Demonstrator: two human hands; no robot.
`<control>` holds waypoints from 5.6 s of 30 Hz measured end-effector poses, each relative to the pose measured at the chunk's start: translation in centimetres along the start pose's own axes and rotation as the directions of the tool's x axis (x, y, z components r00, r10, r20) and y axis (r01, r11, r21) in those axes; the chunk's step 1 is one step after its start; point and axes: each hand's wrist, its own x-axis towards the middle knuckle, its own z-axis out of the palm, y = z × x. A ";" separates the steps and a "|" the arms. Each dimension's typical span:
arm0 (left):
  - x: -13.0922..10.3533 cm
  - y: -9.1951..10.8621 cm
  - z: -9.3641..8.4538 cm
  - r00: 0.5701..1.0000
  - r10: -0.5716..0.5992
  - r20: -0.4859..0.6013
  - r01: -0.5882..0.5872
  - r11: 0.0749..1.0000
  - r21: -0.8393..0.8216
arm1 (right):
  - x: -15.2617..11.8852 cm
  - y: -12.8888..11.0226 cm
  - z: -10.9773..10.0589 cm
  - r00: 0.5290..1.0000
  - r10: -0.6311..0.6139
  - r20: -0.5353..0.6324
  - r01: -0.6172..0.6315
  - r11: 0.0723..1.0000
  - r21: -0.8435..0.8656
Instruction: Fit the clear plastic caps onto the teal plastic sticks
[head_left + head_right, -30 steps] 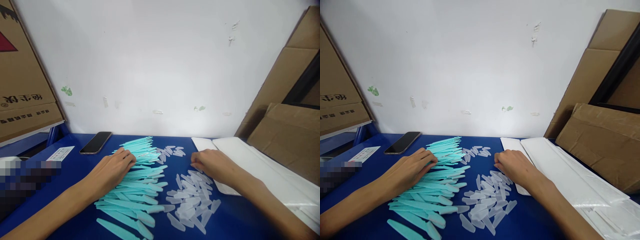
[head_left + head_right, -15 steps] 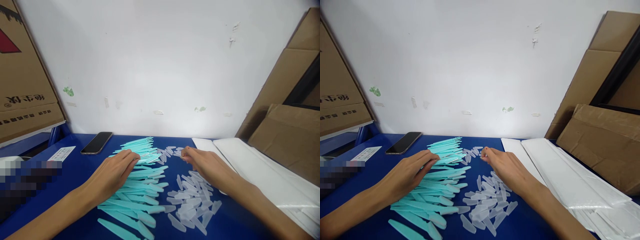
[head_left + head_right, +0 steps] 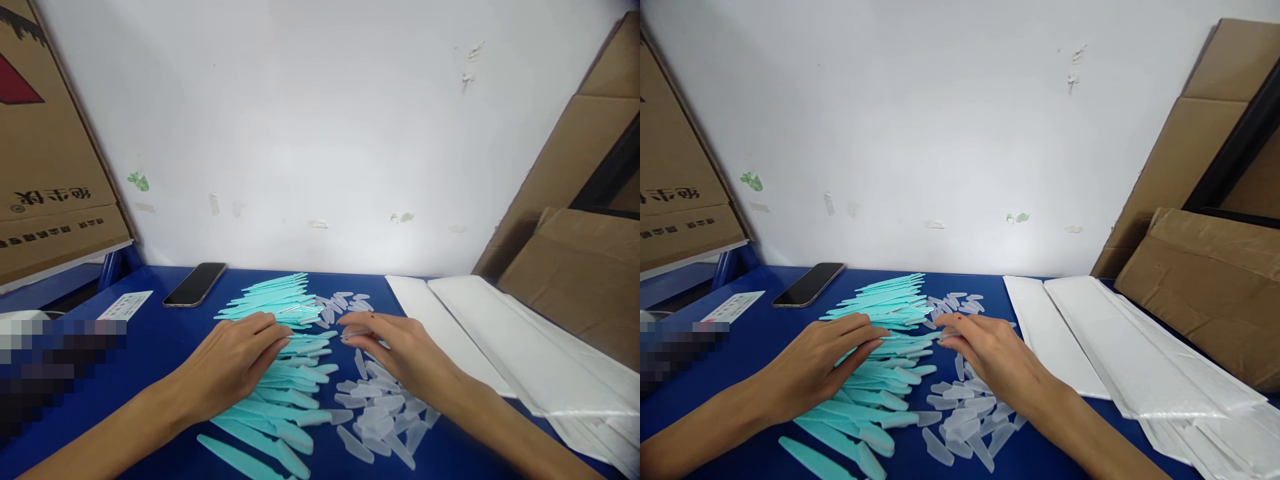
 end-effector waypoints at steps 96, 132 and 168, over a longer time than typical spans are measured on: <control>-0.5 -4.9 -0.2 0.977 -0.037 0.208 0.008 0.991 0.135 | -0.8 5.9 -4.2 0.886 0.440 0.146 -0.319 0.808 -0.496; 0.0 -2.1 -1.0 0.958 0.250 -0.142 -0.224 0.959 0.175 | 0.4 0.4 -0.3 0.996 0.087 -0.026 -0.091 0.976 -0.198; -0.2 -0.1 0.3 0.936 0.251 -0.246 -0.253 0.967 0.027 | 0.1 -1.7 1.3 0.992 0.042 -0.118 -0.032 0.996 0.088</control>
